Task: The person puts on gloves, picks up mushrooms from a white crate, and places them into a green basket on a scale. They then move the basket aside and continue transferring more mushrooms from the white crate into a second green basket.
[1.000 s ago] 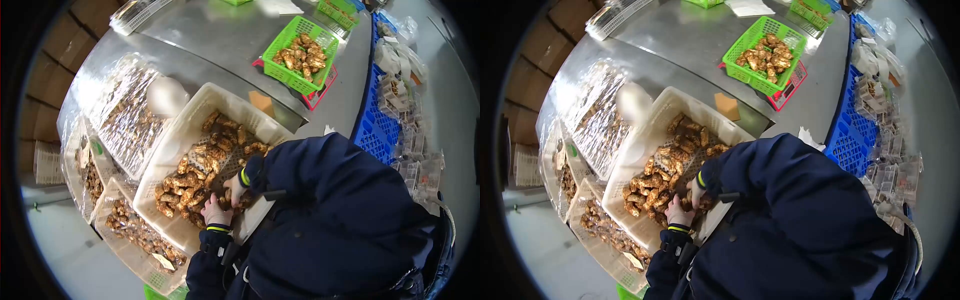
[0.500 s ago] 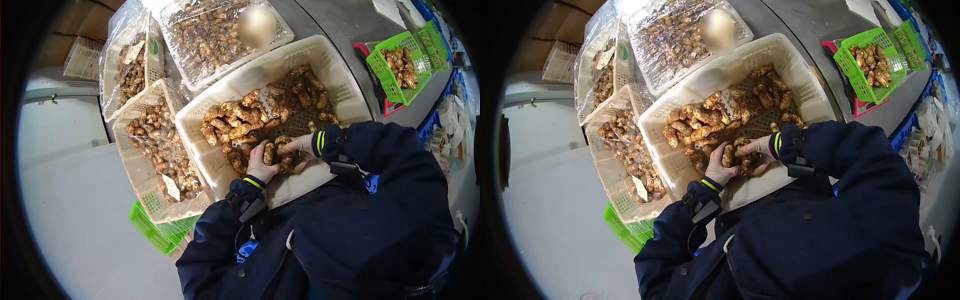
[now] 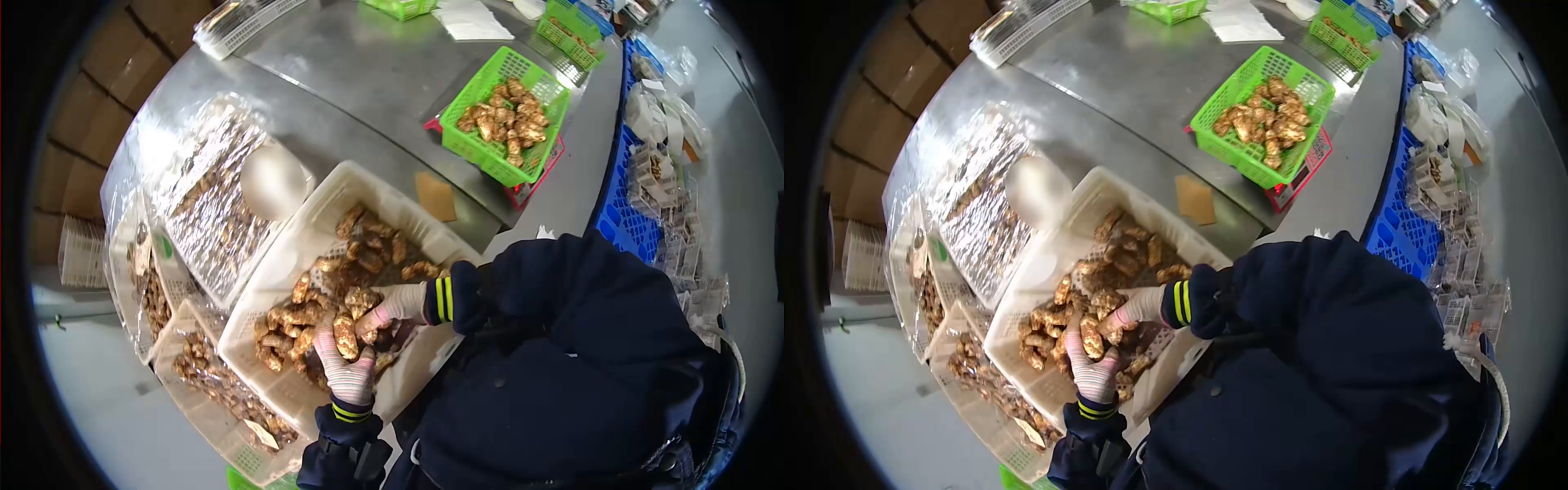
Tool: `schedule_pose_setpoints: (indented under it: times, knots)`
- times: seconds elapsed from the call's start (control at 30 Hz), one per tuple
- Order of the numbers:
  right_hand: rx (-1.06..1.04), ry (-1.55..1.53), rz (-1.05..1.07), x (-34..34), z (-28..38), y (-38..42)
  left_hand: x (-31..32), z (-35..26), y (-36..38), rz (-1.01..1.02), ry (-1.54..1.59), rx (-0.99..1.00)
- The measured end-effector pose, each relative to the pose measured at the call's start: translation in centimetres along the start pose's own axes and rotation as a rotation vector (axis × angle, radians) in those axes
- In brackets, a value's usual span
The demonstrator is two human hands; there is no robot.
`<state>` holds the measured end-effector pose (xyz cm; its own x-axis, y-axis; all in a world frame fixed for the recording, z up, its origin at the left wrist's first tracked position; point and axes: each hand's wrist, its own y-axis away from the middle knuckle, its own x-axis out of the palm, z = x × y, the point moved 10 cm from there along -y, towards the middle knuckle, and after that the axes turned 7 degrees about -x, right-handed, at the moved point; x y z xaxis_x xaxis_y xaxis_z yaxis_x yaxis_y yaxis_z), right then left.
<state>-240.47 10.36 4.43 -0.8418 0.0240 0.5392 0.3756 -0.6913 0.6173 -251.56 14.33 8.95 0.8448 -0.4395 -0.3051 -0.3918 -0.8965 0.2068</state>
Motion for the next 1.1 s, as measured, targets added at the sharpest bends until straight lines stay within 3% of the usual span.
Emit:
schedule_pose_setpoints:
  times: [0.03,0.07,0.13,0.2,0.27,0.33,0.4,0.47,0.5,0.57,0.6,0.63,0.67,0.7,0.73,0.8,0.83,0.93,1.0,1.1]
  knots:
    - [-0.073,-0.043,0.127,-0.7,1.6,1.4,1.3,-3.9,-0.8,0.000,-0.103,0.107]
    - [-0.049,-0.018,0.060,-2.7,3.1,3.3,3.1,-7.8,-1.4,-0.006,-0.205,0.214]
    - [-0.269,-0.090,0.075,-6.3,7.5,7.1,7.4,-13.2,-3.4,0.014,-0.241,0.294]
    - [-0.405,0.046,0.021,-11.8,11.4,10.9,12.8,-18.7,-5.6,0.093,-0.115,0.460]
    - [-0.522,0.067,-0.065,-16.3,16.4,16.7,19.8,-20.3,-9.0,0.134,0.047,0.471]
    - [-0.477,0.223,-0.294,-22.7,18.3,20.3,26.8,-21.9,-12.1,0.286,0.204,0.414]
    - [-0.477,0.168,-0.412,-28.2,19.1,21.6,32.8,-19.2,-15.5,0.354,0.344,0.303]
    - [-0.476,0.301,-0.661,-33.9,19.8,22.2,34.0,-18.5,-16.1,0.269,0.026,0.226]
    - [-0.522,0.391,-0.783,-36.9,19.9,22.5,32.9,-20.9,-14.8,0.145,-0.183,0.426]
    - [-0.567,0.619,-0.826,-38.2,21.6,24.8,31.2,-19.4,-14.0,0.256,-0.088,0.271]
    - [-0.724,0.611,-0.828,-39.2,22.1,26.0,29.9,-17.9,-13.1,0.337,0.020,0.140]
    - [-0.746,0.606,-0.837,-35.8,23.5,27.9,28.6,-15.7,-12.0,0.402,0.082,0.077]
    - [-0.793,0.458,-0.714,-37.2,23.0,26.9,27.3,-14.8,-10.5,0.428,0.081,0.045]
    - [-0.843,0.624,-0.713,-34.5,24.2,27.4,25.7,-12.8,-8.9,0.419,0.110,-0.070]
    - [-0.643,0.447,-0.665,-32.6,23.6,26.2,24.1,-10.6,-7.2,0.410,0.150,-0.179]
    - [-0.600,0.551,-0.481,-26.6,23.1,23.4,20.5,-7.0,-3.5,0.265,0.029,-0.184]
    - [-0.529,0.619,-0.397,-23.5,22.6,21.0,19.4,-5.4,-1.7,0.263,0.199,-0.258]
    - [-0.430,0.745,-0.135,-14.7,20.3,14.3,14.7,0.5,2.7,0.160,0.261,-0.323]
    - [-0.331,0.755,0.012,-8.8,17.3,8.9,11.8,3.8,5.6,0.123,0.349,-0.500]
    - [-0.374,1.387,0.060,-4.0,12.5,-1.7,5.4,5.4,7.8,0.005,0.168,-0.504]
